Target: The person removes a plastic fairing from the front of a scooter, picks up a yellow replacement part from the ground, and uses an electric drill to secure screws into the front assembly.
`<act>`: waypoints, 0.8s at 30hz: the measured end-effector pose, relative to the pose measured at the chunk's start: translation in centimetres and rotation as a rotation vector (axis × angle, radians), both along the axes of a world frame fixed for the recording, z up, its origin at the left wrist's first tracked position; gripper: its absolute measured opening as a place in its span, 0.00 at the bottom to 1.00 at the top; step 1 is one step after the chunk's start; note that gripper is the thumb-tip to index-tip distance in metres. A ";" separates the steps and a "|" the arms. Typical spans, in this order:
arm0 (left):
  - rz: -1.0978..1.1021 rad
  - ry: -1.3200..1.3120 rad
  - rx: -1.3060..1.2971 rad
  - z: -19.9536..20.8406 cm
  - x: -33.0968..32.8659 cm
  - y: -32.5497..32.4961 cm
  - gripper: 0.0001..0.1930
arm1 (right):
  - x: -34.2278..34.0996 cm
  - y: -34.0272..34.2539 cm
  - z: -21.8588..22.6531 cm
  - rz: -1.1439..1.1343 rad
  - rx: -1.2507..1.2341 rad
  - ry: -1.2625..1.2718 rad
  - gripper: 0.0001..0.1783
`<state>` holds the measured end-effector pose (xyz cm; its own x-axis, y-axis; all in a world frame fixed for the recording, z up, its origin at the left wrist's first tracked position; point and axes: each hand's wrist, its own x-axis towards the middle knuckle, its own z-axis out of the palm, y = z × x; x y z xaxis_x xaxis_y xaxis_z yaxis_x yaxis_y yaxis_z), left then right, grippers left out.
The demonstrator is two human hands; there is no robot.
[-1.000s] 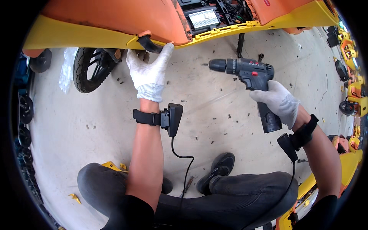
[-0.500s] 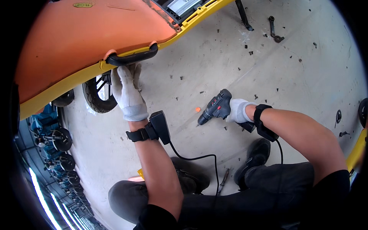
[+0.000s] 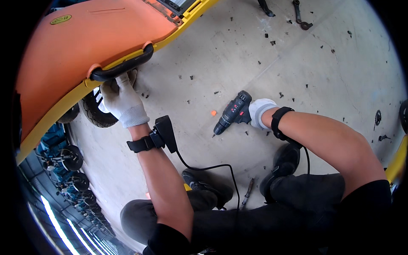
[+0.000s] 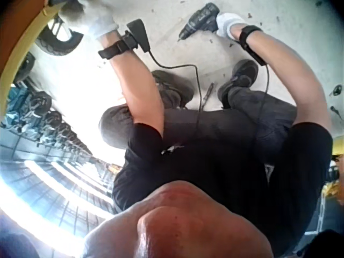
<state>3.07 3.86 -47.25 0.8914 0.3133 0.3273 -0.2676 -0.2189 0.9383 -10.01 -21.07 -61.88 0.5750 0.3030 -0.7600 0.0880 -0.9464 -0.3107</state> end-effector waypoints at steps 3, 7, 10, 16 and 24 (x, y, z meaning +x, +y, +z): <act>0.001 -0.016 0.004 -0.3 -0.1 0.1 0.19 | 0.3 -0.1 -0.2 -0.008 -0.001 0.018 0.20; 0.027 -0.024 0.004 -0.5 0.0 0.1 0.18 | 0.6 -0.8 -0.9 -0.051 0.007 0.114 0.27; 0.054 -0.008 0.121 -0.7 0.1 0.2 0.19 | 0.6 -1.5 -1.3 -0.227 0.073 0.226 0.35; 0.013 0.015 0.008 -0.9 -0.3 0.2 0.20 | 0.6 -1.4 -0.2 -0.482 0.336 0.350 0.34; 0.043 0.195 -0.127 -4.8 -2.7 1.5 0.20 | 4.0 -3.3 5.8 -0.608 0.479 0.267 0.24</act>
<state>0.41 5.33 -52.09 0.9189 0.3799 0.1062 -0.0719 -0.1034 0.9920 -5.97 -24.33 -56.06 0.5616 0.3231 -0.7617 -0.5320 -0.5641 -0.6315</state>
